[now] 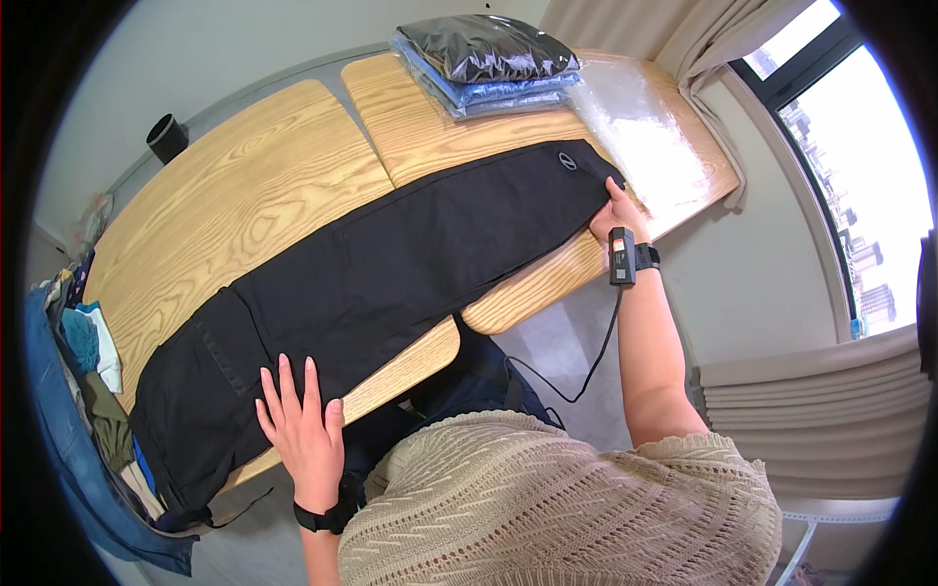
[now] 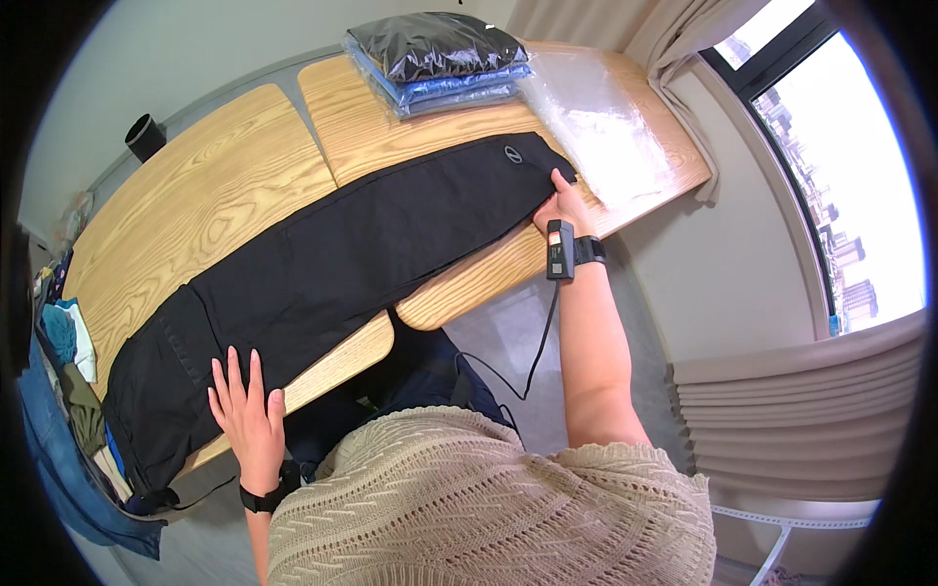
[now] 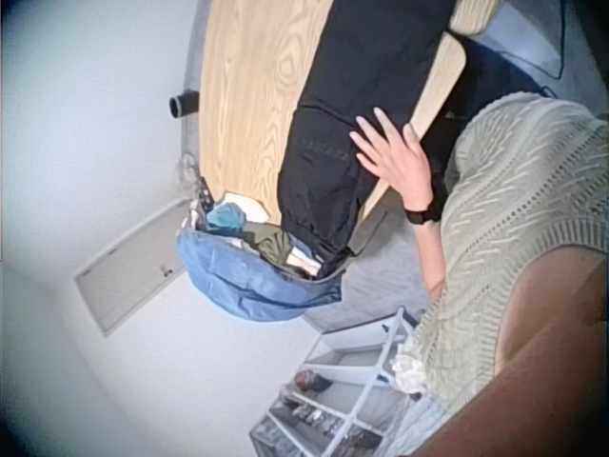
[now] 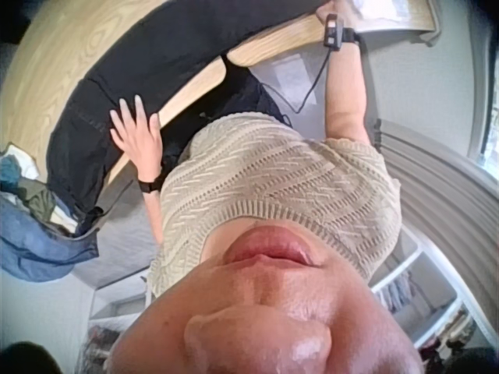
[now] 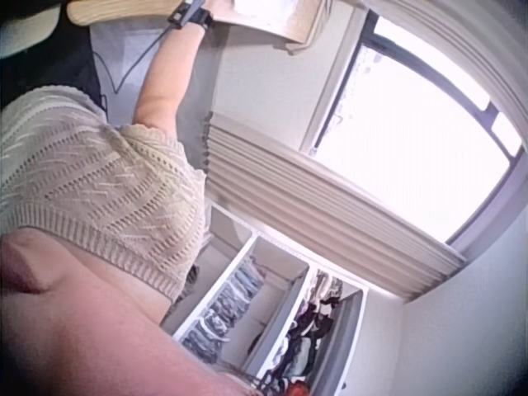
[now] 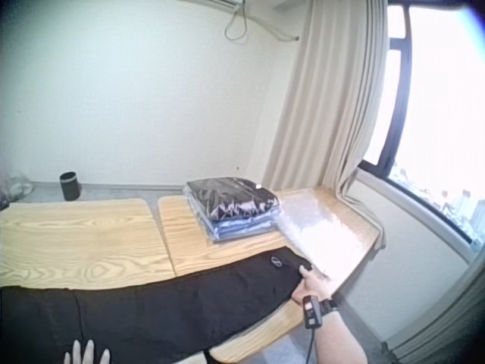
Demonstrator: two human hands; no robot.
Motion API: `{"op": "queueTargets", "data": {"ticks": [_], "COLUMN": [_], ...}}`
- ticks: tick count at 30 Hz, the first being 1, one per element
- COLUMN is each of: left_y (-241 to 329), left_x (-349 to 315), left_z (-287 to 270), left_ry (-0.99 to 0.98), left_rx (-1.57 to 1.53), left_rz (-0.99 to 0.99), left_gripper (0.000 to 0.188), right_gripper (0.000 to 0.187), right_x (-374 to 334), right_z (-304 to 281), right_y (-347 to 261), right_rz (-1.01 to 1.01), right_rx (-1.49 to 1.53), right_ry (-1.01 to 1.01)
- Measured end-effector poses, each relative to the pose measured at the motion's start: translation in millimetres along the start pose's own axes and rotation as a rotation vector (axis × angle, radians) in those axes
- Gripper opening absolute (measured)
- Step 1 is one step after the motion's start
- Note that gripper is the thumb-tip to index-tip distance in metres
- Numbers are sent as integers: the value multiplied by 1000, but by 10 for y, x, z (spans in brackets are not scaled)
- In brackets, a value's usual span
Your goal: Folding a pair of black trousers and placing them into a plastic bag.
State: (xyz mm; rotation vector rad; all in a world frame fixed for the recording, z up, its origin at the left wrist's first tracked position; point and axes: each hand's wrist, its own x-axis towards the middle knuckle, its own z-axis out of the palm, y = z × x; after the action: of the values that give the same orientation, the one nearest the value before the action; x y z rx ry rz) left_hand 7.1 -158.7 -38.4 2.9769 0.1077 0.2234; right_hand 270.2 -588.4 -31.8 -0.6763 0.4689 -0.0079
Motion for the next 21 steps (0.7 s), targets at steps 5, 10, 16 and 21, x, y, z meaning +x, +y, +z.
{"op": "queueTargets", "data": {"ticks": [5, 10, 16, 21], "left_y": [17, 21, 24, 5], "left_x": [10, 13, 20, 6], "left_z": [-10, -15, -10, 12], "left_ry": [-14, -12, 5, 29], "left_rx": [-8, 0, -17, -3], "left_rz": [-20, -28, -12, -12], "left_gripper": [50, 50, 49, 51], "right_gripper": [36, 51, 51, 50], "right_x": [-202, -868, -1097, -1158], "right_z": [202, 742, 612, 579], "right_y": [-47, 375, 1228, 1332], "right_rz": [-312, -846, -716, -710], "right_rx": [-288, -1277, -2033, -1936], "right_ry": [-295, -240, -917, -828]}}
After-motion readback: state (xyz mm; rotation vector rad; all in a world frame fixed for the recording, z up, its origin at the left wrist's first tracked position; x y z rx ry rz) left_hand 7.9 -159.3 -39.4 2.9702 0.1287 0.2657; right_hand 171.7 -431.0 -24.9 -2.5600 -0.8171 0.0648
